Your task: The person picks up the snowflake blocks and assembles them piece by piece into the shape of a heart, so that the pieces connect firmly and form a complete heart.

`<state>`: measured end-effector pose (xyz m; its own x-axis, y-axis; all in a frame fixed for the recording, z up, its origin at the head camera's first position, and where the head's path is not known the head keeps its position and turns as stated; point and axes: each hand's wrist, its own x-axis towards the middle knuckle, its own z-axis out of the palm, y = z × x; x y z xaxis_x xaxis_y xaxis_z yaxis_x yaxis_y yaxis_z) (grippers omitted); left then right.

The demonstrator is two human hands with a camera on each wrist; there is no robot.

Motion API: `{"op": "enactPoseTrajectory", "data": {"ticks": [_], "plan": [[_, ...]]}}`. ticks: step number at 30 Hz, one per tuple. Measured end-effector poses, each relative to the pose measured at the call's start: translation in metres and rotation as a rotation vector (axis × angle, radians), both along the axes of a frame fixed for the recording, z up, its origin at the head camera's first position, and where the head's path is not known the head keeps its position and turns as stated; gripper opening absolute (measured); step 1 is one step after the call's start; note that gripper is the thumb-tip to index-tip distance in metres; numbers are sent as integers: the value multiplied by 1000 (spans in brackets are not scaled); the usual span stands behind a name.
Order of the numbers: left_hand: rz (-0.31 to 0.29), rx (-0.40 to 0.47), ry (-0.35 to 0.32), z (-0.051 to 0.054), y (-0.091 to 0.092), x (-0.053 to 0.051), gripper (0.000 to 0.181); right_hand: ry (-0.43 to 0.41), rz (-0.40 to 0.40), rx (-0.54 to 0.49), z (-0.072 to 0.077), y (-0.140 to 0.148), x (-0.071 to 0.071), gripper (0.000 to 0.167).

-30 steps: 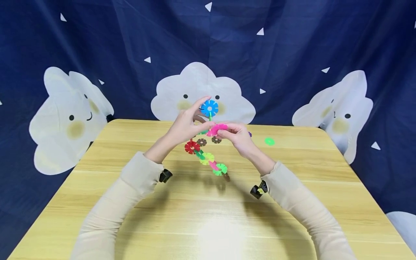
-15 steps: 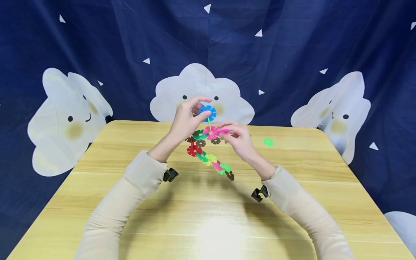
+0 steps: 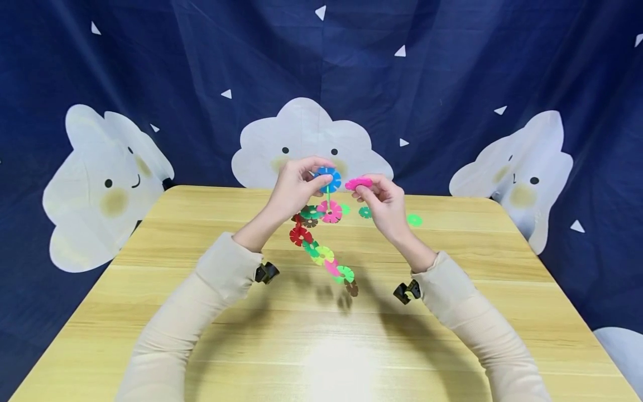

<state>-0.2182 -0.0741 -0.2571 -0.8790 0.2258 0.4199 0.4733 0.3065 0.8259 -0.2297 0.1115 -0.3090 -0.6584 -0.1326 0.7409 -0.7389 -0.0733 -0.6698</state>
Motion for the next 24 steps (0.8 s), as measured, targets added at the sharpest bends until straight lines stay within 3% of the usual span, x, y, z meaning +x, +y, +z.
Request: {"op": "enactPoseTrajectory", "data": {"ticks": [15, 21, 24], "plan": [[-63, 38, -62, -2, 8, 1, 22, 173, -6, -10, 2, -5, -2, 5], [-59, 59, -111, -1, 8, 3, 22, 274, -37, 80, 4, -2, -4, 2], [-60, 75, -129, -1, 8, 4, 21, 368, -72, 133, 4, -1, -6, 15]]}}
